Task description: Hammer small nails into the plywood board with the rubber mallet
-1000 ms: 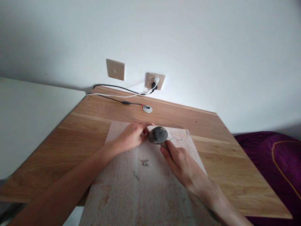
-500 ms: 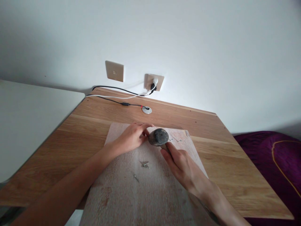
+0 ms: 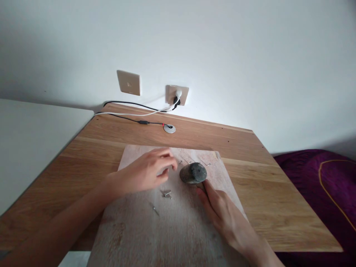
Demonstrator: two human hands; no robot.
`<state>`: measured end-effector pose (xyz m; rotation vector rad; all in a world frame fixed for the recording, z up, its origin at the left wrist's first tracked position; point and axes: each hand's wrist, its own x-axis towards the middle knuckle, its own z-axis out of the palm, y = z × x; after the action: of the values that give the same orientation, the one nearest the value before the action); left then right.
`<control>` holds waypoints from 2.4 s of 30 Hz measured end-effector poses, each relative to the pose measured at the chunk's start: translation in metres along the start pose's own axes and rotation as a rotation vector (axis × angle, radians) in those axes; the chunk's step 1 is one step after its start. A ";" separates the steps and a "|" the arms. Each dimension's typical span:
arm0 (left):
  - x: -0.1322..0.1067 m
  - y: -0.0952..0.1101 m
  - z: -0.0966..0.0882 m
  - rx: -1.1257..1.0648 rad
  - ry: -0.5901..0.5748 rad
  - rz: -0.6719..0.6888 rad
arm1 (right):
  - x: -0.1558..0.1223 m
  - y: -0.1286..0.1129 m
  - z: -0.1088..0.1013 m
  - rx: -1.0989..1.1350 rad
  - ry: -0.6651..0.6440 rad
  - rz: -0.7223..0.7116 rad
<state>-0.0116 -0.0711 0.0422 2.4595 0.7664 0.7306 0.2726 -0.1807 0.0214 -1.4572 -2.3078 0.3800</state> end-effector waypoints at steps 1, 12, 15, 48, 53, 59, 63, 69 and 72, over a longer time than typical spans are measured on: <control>-0.005 0.006 -0.001 0.002 -0.053 0.032 | -0.001 0.001 0.001 -0.024 0.009 -0.049; -0.026 0.018 0.001 0.248 -0.221 0.164 | 0.009 -0.011 -0.004 0.003 0.005 -0.011; -0.024 0.015 0.001 0.273 -0.215 0.157 | 0.008 -0.010 -0.003 -0.013 0.028 -0.041; -0.009 -0.038 0.011 -0.052 0.207 -0.200 | 0.015 -0.016 -0.007 0.016 -0.050 0.090; -0.009 -0.040 0.012 -0.074 0.206 -0.214 | 0.013 -0.014 -0.006 0.034 -0.028 0.064; -0.010 -0.045 0.015 -0.060 0.197 -0.176 | 0.015 -0.017 -0.009 0.051 -0.079 0.101; -0.008 -0.042 0.014 -0.045 0.194 -0.153 | 0.018 -0.020 -0.011 0.093 -0.098 0.156; -0.003 -0.040 0.013 -0.016 0.162 -0.135 | 0.021 -0.021 -0.013 0.125 -0.161 0.235; -0.004 -0.040 0.014 -0.015 0.170 -0.133 | 0.020 -0.021 -0.013 0.123 -0.163 0.239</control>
<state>-0.0207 -0.0475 0.0081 2.3284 0.9732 0.8994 0.2536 -0.1713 0.0449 -1.6992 -2.1900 0.7207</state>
